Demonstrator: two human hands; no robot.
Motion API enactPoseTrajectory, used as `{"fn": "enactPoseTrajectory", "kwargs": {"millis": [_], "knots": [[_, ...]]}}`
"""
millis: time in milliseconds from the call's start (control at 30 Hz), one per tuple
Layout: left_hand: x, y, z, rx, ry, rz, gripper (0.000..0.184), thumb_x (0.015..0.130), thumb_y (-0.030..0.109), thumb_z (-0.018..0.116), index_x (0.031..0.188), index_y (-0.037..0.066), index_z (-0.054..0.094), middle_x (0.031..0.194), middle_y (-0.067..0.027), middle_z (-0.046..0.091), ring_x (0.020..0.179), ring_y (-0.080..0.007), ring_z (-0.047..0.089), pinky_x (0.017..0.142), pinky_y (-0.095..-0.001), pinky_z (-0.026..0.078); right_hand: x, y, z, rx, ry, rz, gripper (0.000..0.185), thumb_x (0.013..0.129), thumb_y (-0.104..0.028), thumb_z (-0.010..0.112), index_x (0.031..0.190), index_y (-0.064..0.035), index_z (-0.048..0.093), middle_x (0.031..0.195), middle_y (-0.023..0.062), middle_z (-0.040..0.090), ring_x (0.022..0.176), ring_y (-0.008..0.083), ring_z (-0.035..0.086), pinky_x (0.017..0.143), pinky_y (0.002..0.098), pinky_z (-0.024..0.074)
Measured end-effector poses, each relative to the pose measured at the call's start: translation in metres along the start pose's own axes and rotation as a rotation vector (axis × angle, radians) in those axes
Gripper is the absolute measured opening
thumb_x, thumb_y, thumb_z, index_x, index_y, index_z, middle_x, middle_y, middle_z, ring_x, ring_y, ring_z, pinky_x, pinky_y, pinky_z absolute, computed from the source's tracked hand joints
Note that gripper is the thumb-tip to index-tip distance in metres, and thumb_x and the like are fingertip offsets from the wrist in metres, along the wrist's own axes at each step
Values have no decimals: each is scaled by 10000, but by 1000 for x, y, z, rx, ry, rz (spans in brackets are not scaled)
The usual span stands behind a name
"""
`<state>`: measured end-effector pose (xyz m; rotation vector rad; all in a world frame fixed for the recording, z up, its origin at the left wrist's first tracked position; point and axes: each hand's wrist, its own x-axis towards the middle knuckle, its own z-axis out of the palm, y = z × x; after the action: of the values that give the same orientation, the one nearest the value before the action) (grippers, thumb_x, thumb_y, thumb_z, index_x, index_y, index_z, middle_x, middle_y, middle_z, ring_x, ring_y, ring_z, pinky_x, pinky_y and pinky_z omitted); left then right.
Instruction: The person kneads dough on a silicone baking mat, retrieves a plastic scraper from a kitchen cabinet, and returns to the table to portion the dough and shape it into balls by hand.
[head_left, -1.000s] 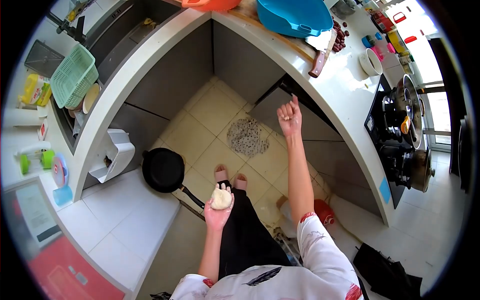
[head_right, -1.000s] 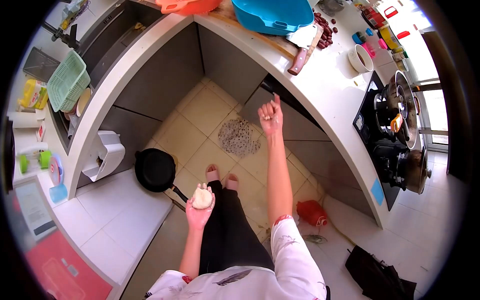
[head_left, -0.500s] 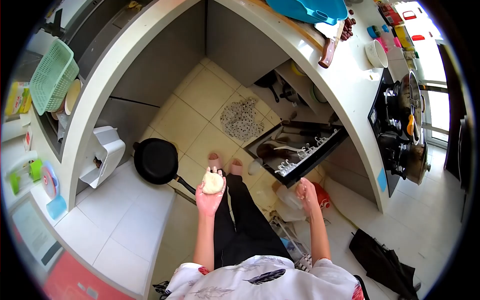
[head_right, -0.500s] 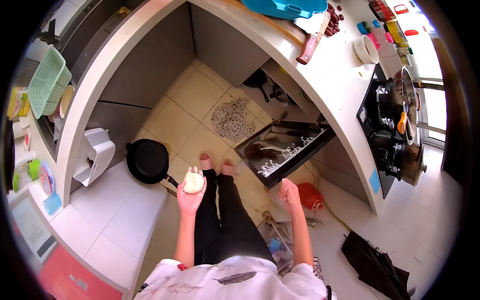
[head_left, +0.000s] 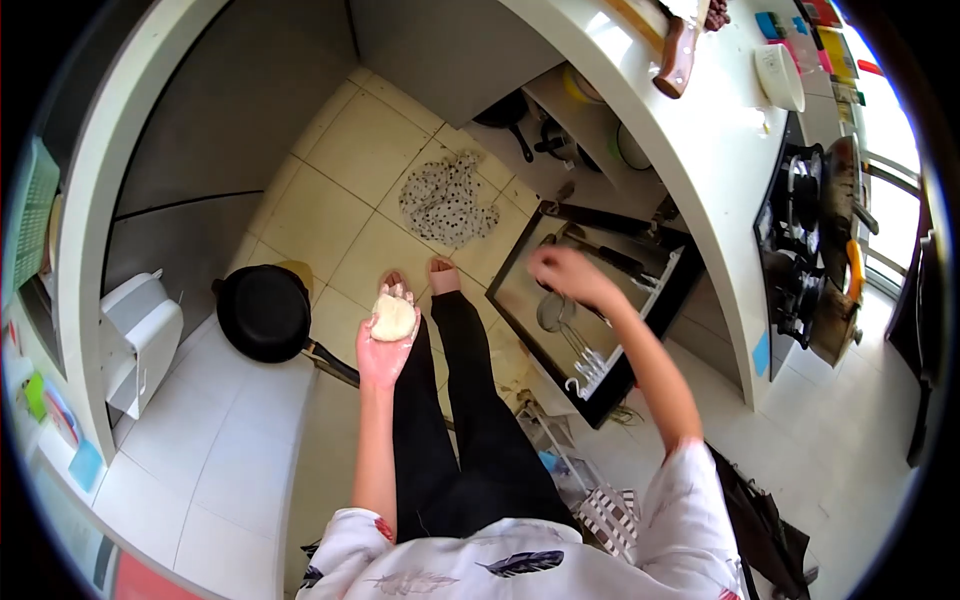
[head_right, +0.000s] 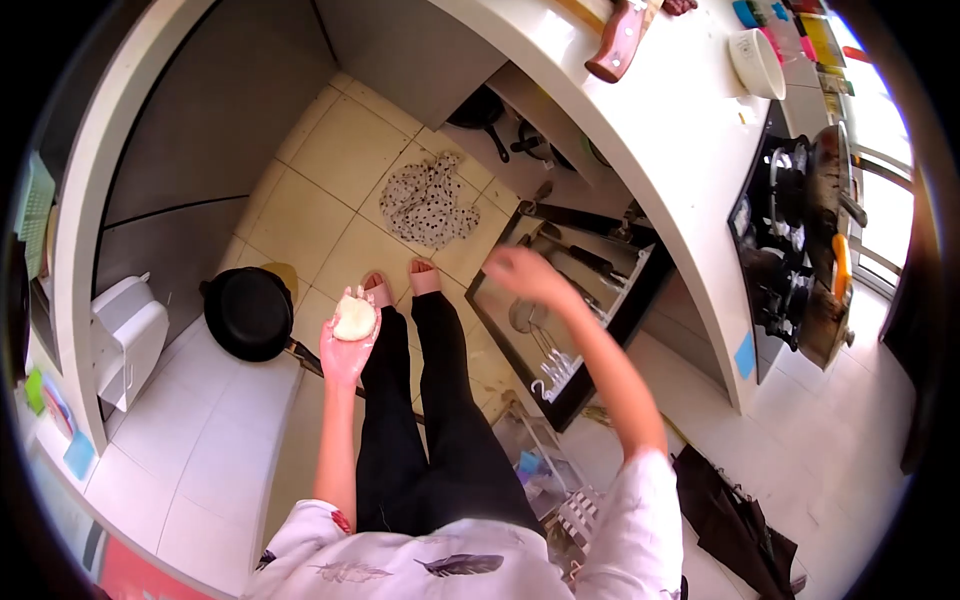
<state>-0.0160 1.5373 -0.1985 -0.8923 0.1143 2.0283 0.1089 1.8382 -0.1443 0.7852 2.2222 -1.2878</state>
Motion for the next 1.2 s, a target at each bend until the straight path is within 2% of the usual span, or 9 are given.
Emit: {"fn": "enactPoseTrajectory", "kwargs": {"millis": [100, 167, 300, 467, 600, 700, 800, 900, 1200], "knots": [[28, 0, -2, 55, 29, -10, 481, 794, 86, 464, 1268, 42, 395, 1256, -111, 467, 1179, -268, 413, 1028, -437, 327, 146, 72, 6, 167, -275, 401, 291, 809, -272, 550, 961, -28, 596, 850, 142, 633, 728, 200, 596, 638, 355, 470], [50, 0, -15, 80, 23, -6, 480, 796, 86, 466, 1268, 42, 395, 1257, -116, 460, 1179, -270, 412, 1029, -446, 325, 208, 120, 12, -373, -105, 86, 207, 865, -232, 502, 899, -35, 557, 591, 64, 501, 526, 198, 493, 511, 408, 414], [101, 10, -56, 136, 47, -16, 471, 813, 103, 465, 1274, 45, 391, 1270, -128, 440, 1207, -280, 392, 1027, -462, 322, 264, 134, 47, -539, 322, 391, 148, 801, -143, 582, 879, -39, 655, 901, 146, 639, 824, 296, 613, 699, 428, 495], [164, 13, -90, 264, 59, -115, 483, 825, 125, 471, 1296, 64, 378, 1278, -114, 443, 1214, -271, 390, 1035, -455, 308, 303, 138, 45, -269, 182, 530, 205, 791, -175, 601, 959, -63, 630, 903, 100, 644, 802, 280, 620, 661, 427, 516], [198, 5, -101, 285, 19, -133, 490, 810, 113, 483, 1288, 69, 387, 1269, -111, 449, 1206, -266, 398, 1030, -439, 318, 361, 152, 39, -92, 835, 318, 229, 752, -288, 636, 917, -131, 662, 926, 110, 649, 802, 274, 635, 652, 417, 528], [214, 2, -117, 261, -1, -128, 486, 799, 112, 489, 1271, 65, 384, 1241, -112, 461, 1186, -269, 413, 1026, -433, 329, 396, 144, 29, -107, 950, 247, 191, 757, -254, 636, 885, -118, 674, 930, 109, 654, 825, 276, 644, 644, 414, 533], [223, 9, -137, 226, -4, -141, 493, 795, 115, 495, 1277, 88, 395, 1261, -98, 452, 1196, -262, 409, 1028, -433, 326, 429, 140, 13, -221, 726, 520, 201, 763, -209, 629, 919, -88, 665, 960, 121, 650, 874, 267, 641, 662, 393, 539], [225, 20, -135, 295, -41, -142, 507, 797, 119, 491, 1289, 90, 378, 1252, -102, 455, 1191, -263, 413, 1020, -430, 338, 431, 129, 5, -115, 902, 658, 164, 770, -167, 619, 896, -74, 668, 929, 123, 659, 875, 256, 645, 659, 365, 545], [194, 21, -101, 145, -15, -47, 500, 787, 122, 486, 1272, 57, 383, 1270, -124, 447, 1201, -279, 405, 1008, -424, 360, 432, 139, 1, -219, 789, 539, 498, 740, -484, 618, 1048, -92, 626, 1044, 166, 617, 965, 302, 602, 729, 423, 520]]}}
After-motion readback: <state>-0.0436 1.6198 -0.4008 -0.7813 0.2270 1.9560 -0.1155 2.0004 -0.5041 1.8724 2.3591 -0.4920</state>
